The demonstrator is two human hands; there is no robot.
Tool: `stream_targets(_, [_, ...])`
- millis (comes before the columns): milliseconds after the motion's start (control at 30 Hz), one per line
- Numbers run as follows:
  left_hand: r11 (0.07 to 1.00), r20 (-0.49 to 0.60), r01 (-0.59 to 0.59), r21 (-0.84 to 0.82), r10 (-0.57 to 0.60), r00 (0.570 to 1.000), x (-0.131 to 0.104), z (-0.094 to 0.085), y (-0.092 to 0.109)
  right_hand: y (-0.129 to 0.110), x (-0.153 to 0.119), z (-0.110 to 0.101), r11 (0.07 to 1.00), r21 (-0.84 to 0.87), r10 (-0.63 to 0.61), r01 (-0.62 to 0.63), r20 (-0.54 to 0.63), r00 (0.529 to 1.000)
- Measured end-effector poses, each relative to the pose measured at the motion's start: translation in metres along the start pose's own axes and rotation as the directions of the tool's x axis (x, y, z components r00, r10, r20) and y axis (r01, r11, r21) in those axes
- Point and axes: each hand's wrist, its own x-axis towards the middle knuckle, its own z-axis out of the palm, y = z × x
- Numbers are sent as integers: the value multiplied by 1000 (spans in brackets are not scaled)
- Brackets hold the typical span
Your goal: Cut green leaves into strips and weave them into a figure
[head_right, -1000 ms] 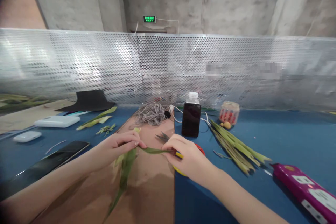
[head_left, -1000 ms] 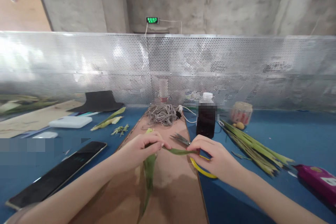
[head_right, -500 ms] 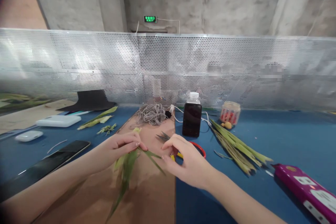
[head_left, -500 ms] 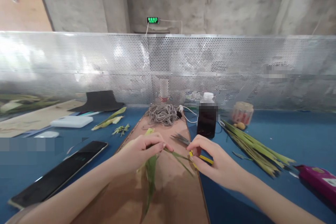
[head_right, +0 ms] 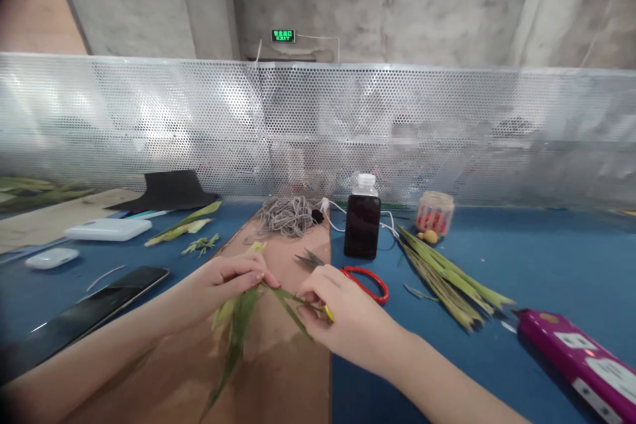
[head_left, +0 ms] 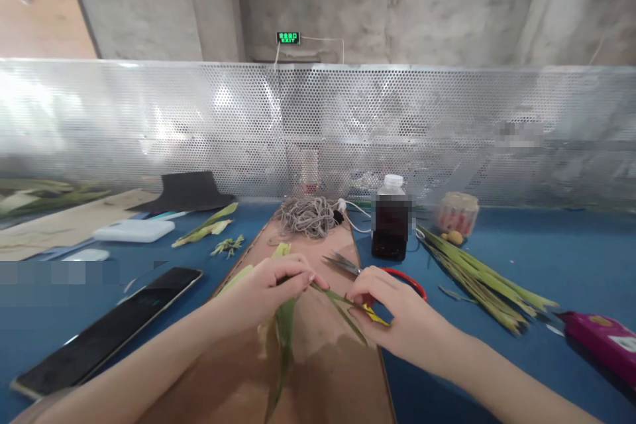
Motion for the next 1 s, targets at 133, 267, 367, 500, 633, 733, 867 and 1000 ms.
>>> stream_targets(133, [999,-12,4,44,-4,1000,1,-1,-3,2,0,0,997,-69,-19,15,-52,998])
stream_targets(267, [999,-26,-27,42,28,999,5,-1,-11,4,1,-2,995,-89,-41,33,-95,995])
stream_targets(367, [1000,-35,-20,-1,20,999,6,-1,-15,4,2,-4,997,-72,-21,15,-85,996])
stream_targets(500, [997,-56,51,-63,-55,997,5,-2,-15,5,1,-5,998,-67,3,-4,-22,1000])
stream_targets(633, [992,-59,78,-96,-84,995,5,-2,-13,3,0,-4,992,-126,-10,14,33,999])
stream_targets(733, [989,-66,99,-105,-106,992,5,-2,-11,-1,-1,-3,990,-129,-49,53,38,998])
stream_targets(867, [986,-104,138,-89,-147,984,6,-3,-9,-7,0,-1,996,-50,78,-79,-21,997])
stream_targets(1000, [976,-116,180,-119,-194,974,6,-3,-8,-10,2,0,975,15,224,-224,-4,975])
